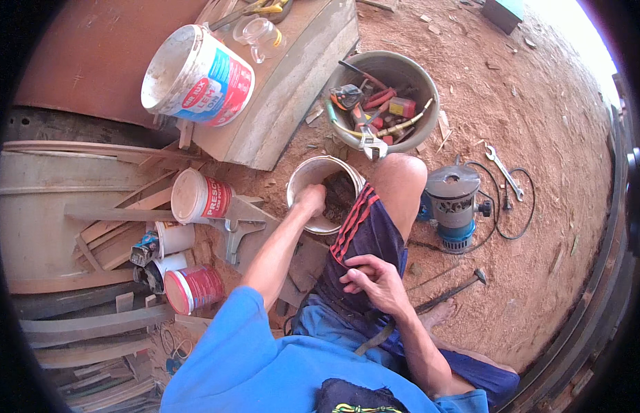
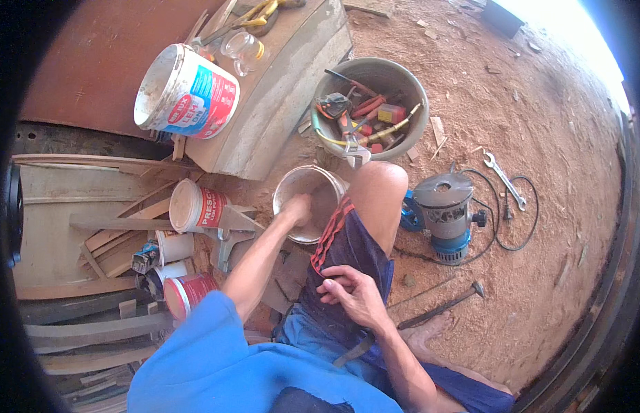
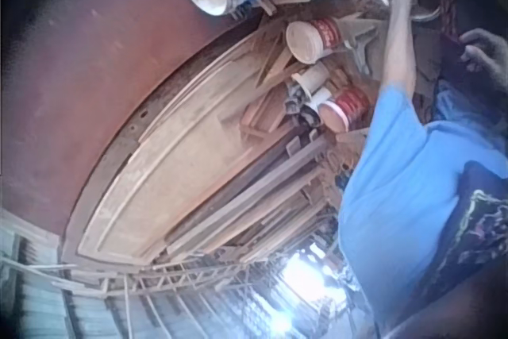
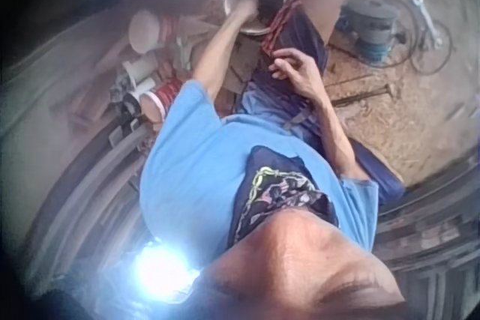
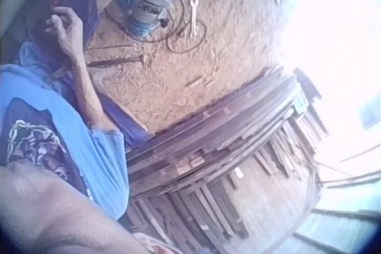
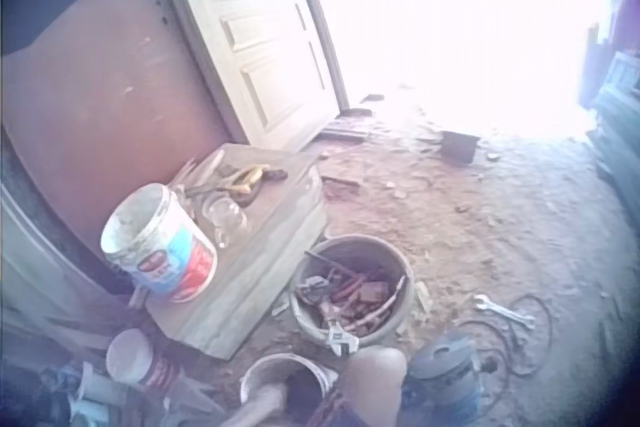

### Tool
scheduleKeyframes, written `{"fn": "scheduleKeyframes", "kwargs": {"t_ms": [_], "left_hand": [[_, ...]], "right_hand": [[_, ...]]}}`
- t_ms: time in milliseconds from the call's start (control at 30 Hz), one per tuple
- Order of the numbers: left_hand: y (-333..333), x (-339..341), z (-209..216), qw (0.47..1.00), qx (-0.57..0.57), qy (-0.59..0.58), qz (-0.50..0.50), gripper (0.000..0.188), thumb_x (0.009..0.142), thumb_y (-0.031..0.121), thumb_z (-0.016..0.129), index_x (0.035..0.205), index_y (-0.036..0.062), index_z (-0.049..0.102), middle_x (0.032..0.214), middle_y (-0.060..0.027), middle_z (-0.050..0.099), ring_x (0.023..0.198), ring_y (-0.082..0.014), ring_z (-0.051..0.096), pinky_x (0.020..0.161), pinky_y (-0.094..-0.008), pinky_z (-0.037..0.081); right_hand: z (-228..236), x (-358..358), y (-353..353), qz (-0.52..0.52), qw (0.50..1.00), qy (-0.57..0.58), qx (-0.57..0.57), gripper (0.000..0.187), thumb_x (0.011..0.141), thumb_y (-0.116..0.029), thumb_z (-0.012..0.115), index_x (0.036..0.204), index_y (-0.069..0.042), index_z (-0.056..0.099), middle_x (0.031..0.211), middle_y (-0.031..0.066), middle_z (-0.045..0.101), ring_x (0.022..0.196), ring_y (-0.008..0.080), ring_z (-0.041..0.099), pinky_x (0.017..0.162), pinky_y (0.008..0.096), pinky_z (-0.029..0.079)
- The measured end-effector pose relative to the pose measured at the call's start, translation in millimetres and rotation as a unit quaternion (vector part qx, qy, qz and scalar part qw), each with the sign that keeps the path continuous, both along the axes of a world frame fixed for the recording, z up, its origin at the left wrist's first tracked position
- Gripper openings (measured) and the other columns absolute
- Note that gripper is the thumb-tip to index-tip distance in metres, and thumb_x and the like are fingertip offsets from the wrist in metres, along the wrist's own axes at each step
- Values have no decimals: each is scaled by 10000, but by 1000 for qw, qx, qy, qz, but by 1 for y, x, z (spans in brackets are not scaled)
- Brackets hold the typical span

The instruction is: The person sits on the ground and repairs a blue electric tool. They use a hammer to tap a metal component, then remove a circular blade and replace it with a new one. They secure the blade using a screwdriver and a wrench, tightening the assembly.

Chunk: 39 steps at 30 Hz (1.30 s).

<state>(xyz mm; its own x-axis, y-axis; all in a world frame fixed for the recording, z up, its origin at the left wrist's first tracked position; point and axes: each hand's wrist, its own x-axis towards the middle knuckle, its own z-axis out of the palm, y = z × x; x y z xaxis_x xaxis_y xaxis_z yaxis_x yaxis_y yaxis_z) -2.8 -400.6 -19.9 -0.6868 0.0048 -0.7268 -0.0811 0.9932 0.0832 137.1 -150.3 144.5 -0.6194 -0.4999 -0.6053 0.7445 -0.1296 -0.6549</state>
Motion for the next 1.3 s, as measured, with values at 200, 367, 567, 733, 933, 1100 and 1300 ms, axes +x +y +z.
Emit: {"fn": "scheduleKeyframes", "kwargs": {"t_ms": [200, 367, 567, 733, 933, 1100, 1300], "left_hand": [[-15, 0, 32, 994, 96, -2, -59, 199, 770, 112, 751, 954, 40, 778, 1006, -205, 755, 953, -343, 746, 826, -440, 598], [-71, 53, 138, 984, 169, -34, 51, 229, 767, 217, 802, 899, 36, 755, 914, -169, 760, 891, -336, 739, 794, -443, 570], [-46, 136, 109, 982, 102, 147, 58, 521, 716, 265, 893, 1104, 12, 655, 1068, -183, 661, 1035, -393, 642, 830, -447, 535], [-47, 163, 75, 965, 135, 189, 126, 359, 745, 140, 859, 990, -9, 641, 954, -185, 646, 871, -401, 651, 761, -471, 540], [-26, 151, 127, 923, 224, 186, 252, 253, 813, 53, 797, 1022, -13, 670, 884, -132, 705, 804, -218, 720, 748, -340, 579], [52, 115, 206, 754, 480, 241, 378, 256, 888, 21, 776, 1118, -8, 668, 953, -85, 738, 864, -136, 718, 802, -290, 591], [190, 68, 230, 605, 735, -48, 302, 245, 940, 20, 738, 1165, -22, 650, 1010, -90, 732, 917, -149, 722, 793, -274, 587]], "right_hand": [[5, -10, 31, -57, 993, 55, 87, 235, 1011, -93, 643, 1221, 14, 646, 987, 127, 759, 828, 139, 713, 759, 289, 588], [1, -29, 59, -135, 979, 66, 140, 239, 1011, -124, 658, 1208, 10, 652, 960, 121, 757, 806, 139, 709, 744, 278, 580], [-20, -66, 105, -256, 930, 137, 223, 233, 1023, -177, 655, 1179, -4, 660, 942, 94, 745, 769, 132, 695, 706, 271, 577], [-29, -97, 146, -365, 871, 171, 279, 232, 1025, -183, 650, 1196, -27, 656, 917, 77, 737, 702, 94, 656, 637, 239, 531], [-3, -85, 128, -375, 872, 186, 252, 214, 1026, -154, 640, 1199, -27, 647, 946, 75, 725, 723, 91, 653, 647, 241, 536], [48, -62, 108, -289, 912, 208, 205, 219, 1005, -104, 662, 1211, -35, 635, 946, 59, 712, 783, 91, 667, 675, 232, 548], [113, -30, 147, -205, 895, 298, 262, 312, 934, -107, 762, 1225, -55, 665, 961, 59, 706, 815, 90, 680, 672, 248, 538]]}}
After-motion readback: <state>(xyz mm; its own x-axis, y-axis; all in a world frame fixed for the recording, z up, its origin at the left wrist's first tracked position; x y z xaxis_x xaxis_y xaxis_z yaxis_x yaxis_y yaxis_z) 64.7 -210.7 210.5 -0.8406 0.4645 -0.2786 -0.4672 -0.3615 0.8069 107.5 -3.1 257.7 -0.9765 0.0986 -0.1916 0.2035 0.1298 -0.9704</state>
